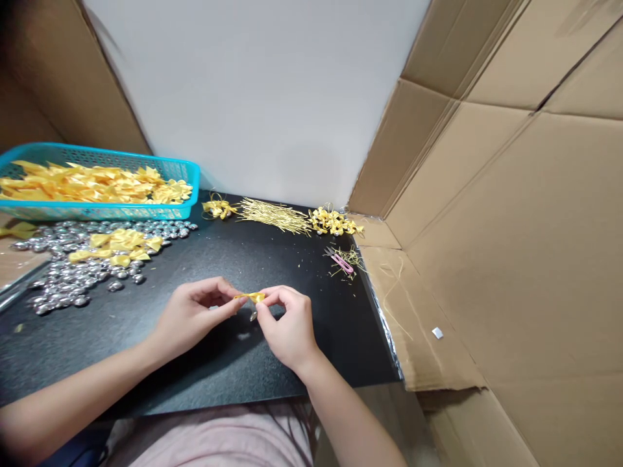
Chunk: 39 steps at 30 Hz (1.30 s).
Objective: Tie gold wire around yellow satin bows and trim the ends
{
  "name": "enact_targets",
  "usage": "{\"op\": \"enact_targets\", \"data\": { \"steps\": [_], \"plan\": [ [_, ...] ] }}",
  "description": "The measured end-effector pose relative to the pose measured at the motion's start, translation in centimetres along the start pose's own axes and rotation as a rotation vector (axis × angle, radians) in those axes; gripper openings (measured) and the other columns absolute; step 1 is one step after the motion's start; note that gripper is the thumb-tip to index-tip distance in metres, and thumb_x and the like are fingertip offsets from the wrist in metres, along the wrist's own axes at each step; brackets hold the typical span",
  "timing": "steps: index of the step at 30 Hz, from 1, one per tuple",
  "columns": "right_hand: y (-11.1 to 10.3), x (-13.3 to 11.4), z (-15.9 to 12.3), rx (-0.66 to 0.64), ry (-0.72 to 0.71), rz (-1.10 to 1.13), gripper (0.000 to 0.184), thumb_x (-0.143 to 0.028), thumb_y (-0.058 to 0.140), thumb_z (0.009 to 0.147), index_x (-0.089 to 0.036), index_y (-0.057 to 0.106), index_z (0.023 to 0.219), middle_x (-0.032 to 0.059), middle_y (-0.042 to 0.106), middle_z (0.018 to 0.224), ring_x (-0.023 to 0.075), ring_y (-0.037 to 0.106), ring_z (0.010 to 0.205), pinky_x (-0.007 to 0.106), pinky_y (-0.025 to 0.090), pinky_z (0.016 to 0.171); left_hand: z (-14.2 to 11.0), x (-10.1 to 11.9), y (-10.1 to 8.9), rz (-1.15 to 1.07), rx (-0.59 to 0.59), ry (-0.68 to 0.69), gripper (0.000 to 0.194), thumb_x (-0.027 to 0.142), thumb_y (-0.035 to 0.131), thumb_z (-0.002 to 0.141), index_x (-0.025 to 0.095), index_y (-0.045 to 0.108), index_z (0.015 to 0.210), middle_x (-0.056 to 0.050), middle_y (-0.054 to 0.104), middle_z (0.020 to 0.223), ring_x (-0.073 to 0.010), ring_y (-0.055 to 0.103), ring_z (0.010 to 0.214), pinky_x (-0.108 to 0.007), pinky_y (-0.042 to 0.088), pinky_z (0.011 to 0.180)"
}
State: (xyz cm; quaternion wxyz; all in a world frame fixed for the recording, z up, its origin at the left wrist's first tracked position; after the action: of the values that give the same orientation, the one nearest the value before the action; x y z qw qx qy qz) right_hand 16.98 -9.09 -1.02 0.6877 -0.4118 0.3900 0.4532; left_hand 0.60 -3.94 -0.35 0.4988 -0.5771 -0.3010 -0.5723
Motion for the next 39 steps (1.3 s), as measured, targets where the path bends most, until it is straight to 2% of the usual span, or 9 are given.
{"op": "enact_targets", "data": {
  "steps": [4,9,14,23,27,30,33,39],
  "plan": [
    [0.1,0.1,-0.1,0.009,0.003,0.006,0.014,-0.017,0.062,0.079,-0.019,0.060,0.065,0.0075,0.072,0.085,0.0195,0.069,0.082,0.031,0.055,0.076,-0.2,0.0,0.0,0.123,0.023,0.104,0.018,0.032,0.068,0.075,0.016,0.071,0.067,-0.003,0.074,0.066,-0.0154,0.066,0.059,-0.022,0.050,0.057],
    [0.3,0.2,-0.4,0.012,-0.007,-0.016,0.015,-0.016,0.061,0.082,-0.019,0.060,0.067,0.0070,0.070,0.085,0.0193,0.068,0.083,0.031,0.054,0.077,-0.5,0.0,-0.1,0.313,0.064,0.332,0.015,0.027,0.064,0.079,0.019,0.070,0.068,-0.001,0.072,0.064,-0.0130,0.064,0.056,-0.020,0.047,0.057],
    [0.4,0.1,-0.5,0.013,-0.016,-0.029,0.015,-0.015,0.060,0.083,-0.019,0.059,0.069,0.0066,0.069,0.086,0.0186,0.067,0.084,0.031,0.053,0.078,-0.8,-0.1,0.1,0.397,0.061,0.523,0.018,0.022,0.060,0.084,0.020,0.065,0.067,-0.001,0.071,0.064,-0.0115,0.064,0.057,-0.019,0.048,0.057],
    [0.6,-0.1,-0.7,0.008,-0.050,-0.080,0.017,-0.011,0.056,0.084,-0.019,0.056,0.070,0.0055,0.067,0.086,0.0176,0.065,0.084,0.030,0.052,0.078,-1.2,-0.9,0.2,0.578,0.059,0.657,0.024,0.023,0.053,0.091,0.021,0.068,0.073,-0.005,0.075,0.076,-0.0128,0.068,0.064,-0.020,0.054,0.066],
    [0.7,-0.2,-0.8,0.010,-0.063,-0.103,0.017,-0.009,0.056,0.084,-0.019,0.056,0.071,0.0053,0.067,0.084,0.0173,0.065,0.082,0.029,0.051,0.077,-1.2,-1.0,0.3,0.582,0.062,0.773,0.020,0.016,0.055,0.090,0.020,0.069,0.076,-0.005,0.075,0.077,-0.0127,0.068,0.065,-0.019,0.055,0.067],
    [0.7,-0.3,-0.8,0.042,-0.108,-0.109,0.016,-0.008,0.057,0.084,-0.018,0.057,0.071,0.0047,0.067,0.083,0.0161,0.065,0.081,0.028,0.051,0.076,-1.2,-0.5,0.4,0.526,0.114,0.830,0.018,0.012,0.057,0.088,0.019,0.067,0.076,-0.004,0.075,0.074,-0.0114,0.068,0.062,-0.017,0.054,0.063],
    [0.7,-0.5,-0.8,0.084,-0.187,-0.118,0.015,-0.009,0.060,0.084,-0.017,0.060,0.072,0.0044,0.067,0.083,0.0152,0.066,0.080,0.027,0.051,0.076,-1.0,0.1,0.3,0.385,0.160,0.709,0.013,0.013,0.062,0.084,0.018,0.066,0.073,-0.001,0.073,0.068,-0.0106,0.067,0.057,-0.016,0.052,0.058],
    [0.8,-0.7,-0.6,0.150,-0.378,-0.269,0.011,-0.015,0.061,0.087,-0.018,0.060,0.076,0.0062,0.064,0.086,0.0172,0.062,0.084,0.031,0.050,0.078,-0.4,0.0,0.4,-0.006,0.089,0.179,0.014,0.027,0.072,0.077,0.016,0.068,0.068,-0.002,0.072,0.065,-0.0134,0.066,0.058,-0.020,0.052,0.056]
  ]
}}
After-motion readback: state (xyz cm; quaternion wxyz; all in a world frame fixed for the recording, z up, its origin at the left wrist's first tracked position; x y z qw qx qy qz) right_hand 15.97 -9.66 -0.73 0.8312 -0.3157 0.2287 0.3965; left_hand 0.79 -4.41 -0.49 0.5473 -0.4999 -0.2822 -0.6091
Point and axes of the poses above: each hand's wrist, its own z-axis towards the middle knuckle, its own y-axis out of the palm, x = y × z, the point moved 1 cm from there along z, towards the middle knuckle
